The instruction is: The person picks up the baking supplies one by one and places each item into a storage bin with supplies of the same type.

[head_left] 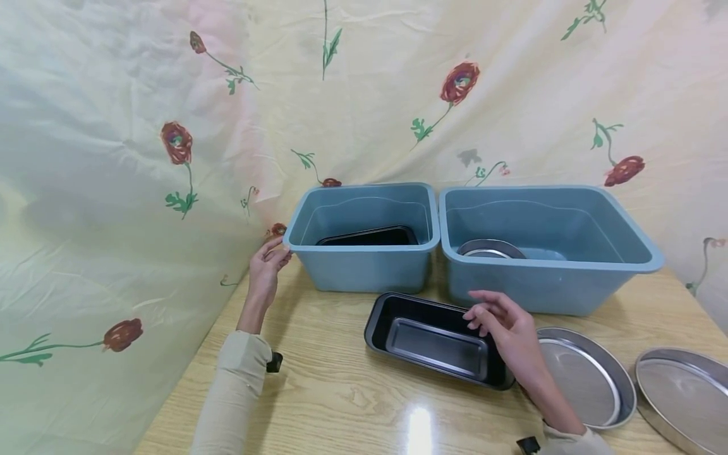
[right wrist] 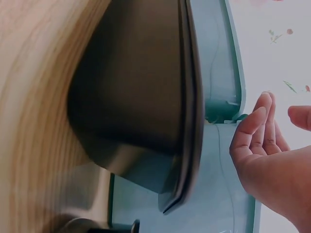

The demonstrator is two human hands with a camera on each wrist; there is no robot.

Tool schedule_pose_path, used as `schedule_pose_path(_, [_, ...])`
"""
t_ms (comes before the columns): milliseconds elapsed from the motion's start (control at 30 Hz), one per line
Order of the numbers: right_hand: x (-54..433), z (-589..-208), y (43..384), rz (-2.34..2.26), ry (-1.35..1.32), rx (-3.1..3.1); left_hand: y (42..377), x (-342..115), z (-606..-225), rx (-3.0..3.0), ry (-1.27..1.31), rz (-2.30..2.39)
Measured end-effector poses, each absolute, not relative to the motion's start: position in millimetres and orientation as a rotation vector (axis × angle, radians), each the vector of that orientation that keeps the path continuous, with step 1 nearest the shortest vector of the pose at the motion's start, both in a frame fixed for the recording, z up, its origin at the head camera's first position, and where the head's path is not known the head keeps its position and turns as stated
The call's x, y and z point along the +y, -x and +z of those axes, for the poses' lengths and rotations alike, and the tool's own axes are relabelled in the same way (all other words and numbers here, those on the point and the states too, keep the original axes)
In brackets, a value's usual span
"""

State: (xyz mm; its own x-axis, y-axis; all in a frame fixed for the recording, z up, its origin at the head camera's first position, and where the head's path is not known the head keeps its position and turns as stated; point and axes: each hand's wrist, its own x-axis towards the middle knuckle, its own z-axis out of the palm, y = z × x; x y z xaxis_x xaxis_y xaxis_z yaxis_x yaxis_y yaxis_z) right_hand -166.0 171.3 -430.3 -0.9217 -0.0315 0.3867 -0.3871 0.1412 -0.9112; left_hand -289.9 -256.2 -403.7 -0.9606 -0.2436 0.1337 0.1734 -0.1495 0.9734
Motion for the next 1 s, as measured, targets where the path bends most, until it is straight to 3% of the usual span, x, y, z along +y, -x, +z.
schedule_pose_path(1000, [215.4, -442.5, 147.6, 1.961, -0.328, -2.044, 288.8, -255.1, -401.6, -1.852, -0.091, -2.187])
